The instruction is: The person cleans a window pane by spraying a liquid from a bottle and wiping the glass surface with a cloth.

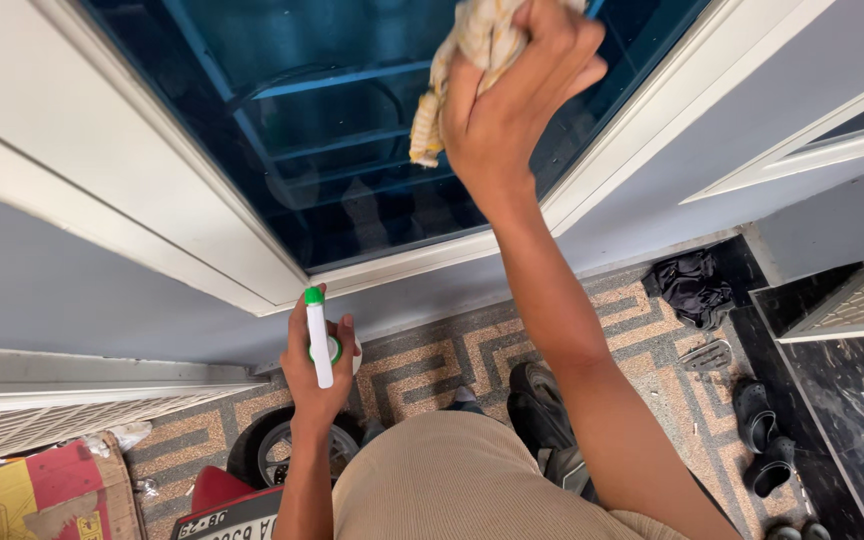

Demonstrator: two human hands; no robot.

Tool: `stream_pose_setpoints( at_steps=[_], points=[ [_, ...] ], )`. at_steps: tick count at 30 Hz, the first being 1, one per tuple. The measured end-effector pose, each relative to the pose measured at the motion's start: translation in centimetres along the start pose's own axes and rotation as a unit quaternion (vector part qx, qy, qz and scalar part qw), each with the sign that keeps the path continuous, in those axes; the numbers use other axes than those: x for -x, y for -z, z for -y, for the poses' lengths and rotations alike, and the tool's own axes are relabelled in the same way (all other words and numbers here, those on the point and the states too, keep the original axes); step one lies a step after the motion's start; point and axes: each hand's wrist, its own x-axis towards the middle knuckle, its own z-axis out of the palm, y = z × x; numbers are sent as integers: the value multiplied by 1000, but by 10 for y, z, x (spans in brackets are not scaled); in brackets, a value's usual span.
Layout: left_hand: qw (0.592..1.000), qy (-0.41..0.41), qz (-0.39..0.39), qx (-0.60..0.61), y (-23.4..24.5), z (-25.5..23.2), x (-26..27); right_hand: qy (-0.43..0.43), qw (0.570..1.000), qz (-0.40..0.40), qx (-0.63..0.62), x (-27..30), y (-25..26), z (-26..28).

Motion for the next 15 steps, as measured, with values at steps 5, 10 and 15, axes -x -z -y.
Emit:
stream_pose_setpoints(
  at_steps=[5,10,15],
  points=[
    [1000,-3,-8,-8,-25,-2,7,12,997,18,72,107,-10,-30],
    [1000,-23,-1,-3,-51,-4,9,16,987,157,-38,254,-10,-44],
    [1000,-14,-7,4,-71,-13,16,61,983,172,-22,265,8,-71]
  ],
)
